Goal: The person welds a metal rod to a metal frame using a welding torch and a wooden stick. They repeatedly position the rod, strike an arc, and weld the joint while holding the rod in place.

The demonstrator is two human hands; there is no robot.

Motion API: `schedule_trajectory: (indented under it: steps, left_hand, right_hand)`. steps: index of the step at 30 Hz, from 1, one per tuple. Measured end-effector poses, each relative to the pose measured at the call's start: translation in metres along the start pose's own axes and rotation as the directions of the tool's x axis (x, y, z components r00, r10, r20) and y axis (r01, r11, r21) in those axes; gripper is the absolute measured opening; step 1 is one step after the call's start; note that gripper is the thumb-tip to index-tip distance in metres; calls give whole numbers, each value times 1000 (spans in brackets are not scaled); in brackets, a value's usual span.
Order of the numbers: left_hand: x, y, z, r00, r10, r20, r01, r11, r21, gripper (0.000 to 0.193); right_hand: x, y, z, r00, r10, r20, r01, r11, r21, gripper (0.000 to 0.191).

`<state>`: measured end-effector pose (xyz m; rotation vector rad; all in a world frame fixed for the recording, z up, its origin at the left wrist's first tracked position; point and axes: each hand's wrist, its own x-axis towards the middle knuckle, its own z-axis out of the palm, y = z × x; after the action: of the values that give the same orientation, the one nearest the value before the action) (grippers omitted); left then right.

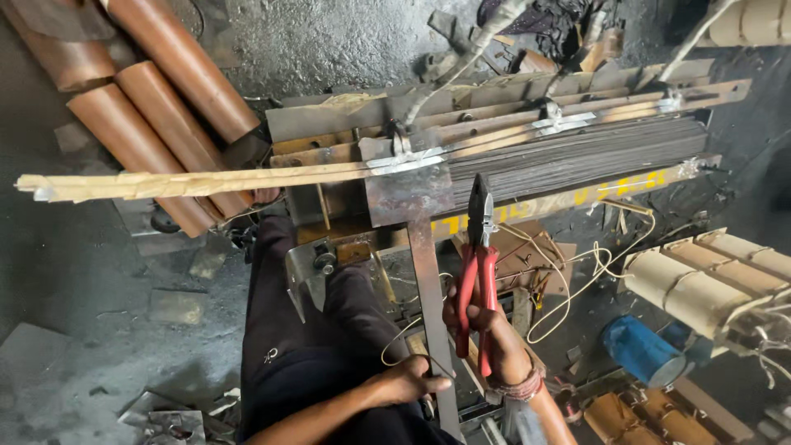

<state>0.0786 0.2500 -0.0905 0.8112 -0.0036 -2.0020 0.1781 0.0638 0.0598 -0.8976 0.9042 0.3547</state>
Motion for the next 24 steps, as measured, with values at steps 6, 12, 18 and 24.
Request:
schedule_trajectory:
  steps: [6,12,18,24]
  left_hand:
    - [2,1,3,990,137,-38,-128,977,169,38]
    - [3,6,4,1000,-24,-18,24,1000,-16,43]
    - [6,3,4,1000,-23,-13,23,1000,-8,43]
    - [12,-2,1,1000,-27,9,27,1000,5,43]
  right_hand:
    - [7,-2,0,998,65,-20,-65,998,-4,47]
    - [17,-17,6,997,56,-48,-64,979,-194,51]
    - [38,-17,7,999,45,25,-40,985,-171,49]
    - [62,-11,3,995,55,88,-45,994,-104,44]
